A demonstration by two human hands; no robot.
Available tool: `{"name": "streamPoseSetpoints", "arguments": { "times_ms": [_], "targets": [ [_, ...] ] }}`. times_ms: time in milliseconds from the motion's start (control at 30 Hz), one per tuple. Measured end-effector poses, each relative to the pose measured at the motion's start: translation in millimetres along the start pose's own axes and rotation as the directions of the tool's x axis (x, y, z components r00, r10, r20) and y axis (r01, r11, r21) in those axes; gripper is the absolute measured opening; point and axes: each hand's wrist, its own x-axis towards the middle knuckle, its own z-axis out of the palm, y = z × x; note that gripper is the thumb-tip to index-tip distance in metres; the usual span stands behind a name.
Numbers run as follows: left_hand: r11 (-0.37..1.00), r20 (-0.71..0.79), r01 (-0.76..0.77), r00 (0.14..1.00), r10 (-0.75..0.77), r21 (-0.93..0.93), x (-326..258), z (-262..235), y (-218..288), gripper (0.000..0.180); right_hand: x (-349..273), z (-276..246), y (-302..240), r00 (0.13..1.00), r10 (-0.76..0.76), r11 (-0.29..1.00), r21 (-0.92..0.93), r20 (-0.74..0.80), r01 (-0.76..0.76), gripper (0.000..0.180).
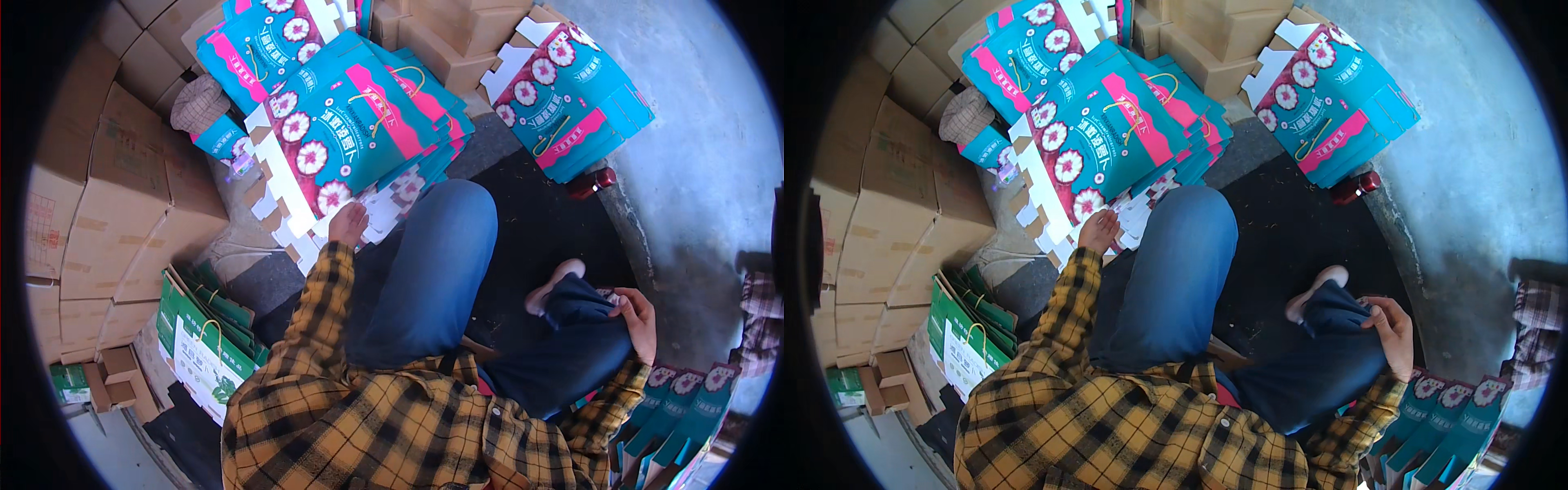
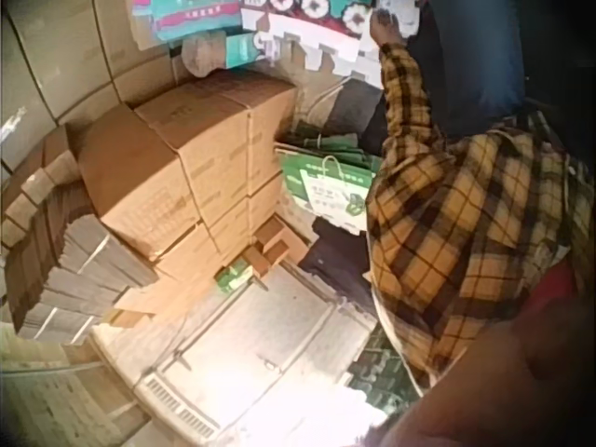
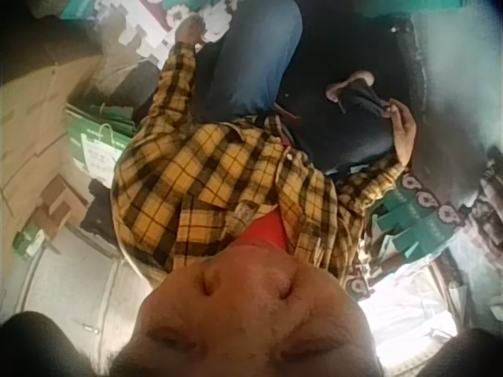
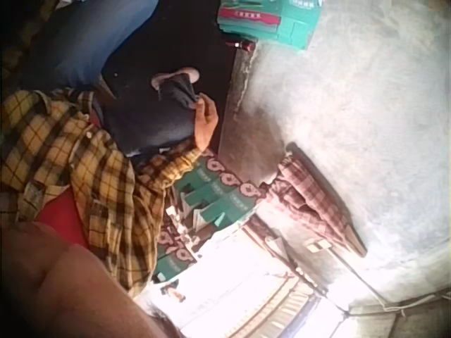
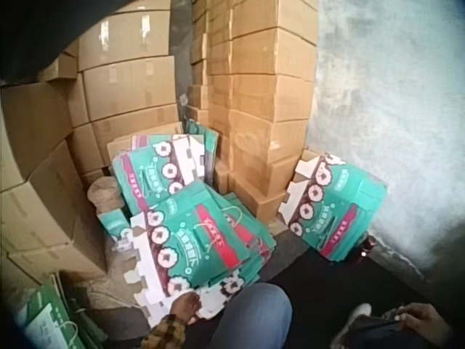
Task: Folding and assembling cardboard gift boxes in a warehouse setting.
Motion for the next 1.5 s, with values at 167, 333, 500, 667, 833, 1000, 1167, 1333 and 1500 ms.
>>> {"name": "streamPoseSetpoints", "arguments": {
  "times_ms": [167, 333, 500, 667, 833, 1000, 1167, 1333, 1500],
  "targets": [
    [0.937, -0.13, 0.025, 0.989, -0.075, -0.349, 32, 25, -36, 0.031, 27, -14, 44, 0.996, 0.063, 0.998, 0.02, -0.066, -0.062, 0.031],
    [0.948, -0.255, -0.05, 0.966, -0.033, -0.315, 39, 9, -8, 0.049, 33, -3, 39, 0.997, 0.068, 0.996, 0.058, -0.026, -0.067, 0.033],
    [0.947, -0.212, -0.121, 0.975, 0.058, -0.298, 35, 47, 5, 0.039, 27, -15, 52, 0.998, 0.038, 0.999, 0.018, -0.058, -0.037, 0.034],
    [0.932, -0.036, -0.316, 0.949, 0.314, -0.178, 13, 64, 82, 0.03, 26, -18, 57, 0.999, 0.013, 0.998, 0.068, -0.033, -0.011, 0.031],
    [0.775, -0.024, -0.621, 0.778, 0.627, 0.122, -58, 149, 80, 0.024, 11, -30, 66, 0.998, 0.01, 0.999, 0.031, -0.061, -0.008, 0.031],
    [0.092, 0.451, -0.903, 0.296, 0.842, 0.42, -206, 229, 73, 0.02, 2, -41, 82, 0.994, -0.023, 0.999, 0.035, -0.107, 0.027, 0.024],
    [0.089, 0.69, -0.956, 0.264, 0.674, 0.279, -239, 287, 94, 0.024, 13, -48, 87, 0.818, -0.422, 0.904, -0.246, -0.392, 0.349, 0.021],
    [0.353, 0.875, -0.905, 0.356, 0.327, 0.236, -234, 344, 76, 0.027, 18, -82, 10, 0.521, -0.504, 0.857, -0.325, -0.689, 0.399, 0.041],
    [0.335, 0.946, -0.894, 0.323, 0.024, 0.296, -209, 383, 39, 0.028, 27, -87, -27, 0.935, -0.353, 0.926, 0.16, 0.039, 0.342, 0.053]
  ]
}}
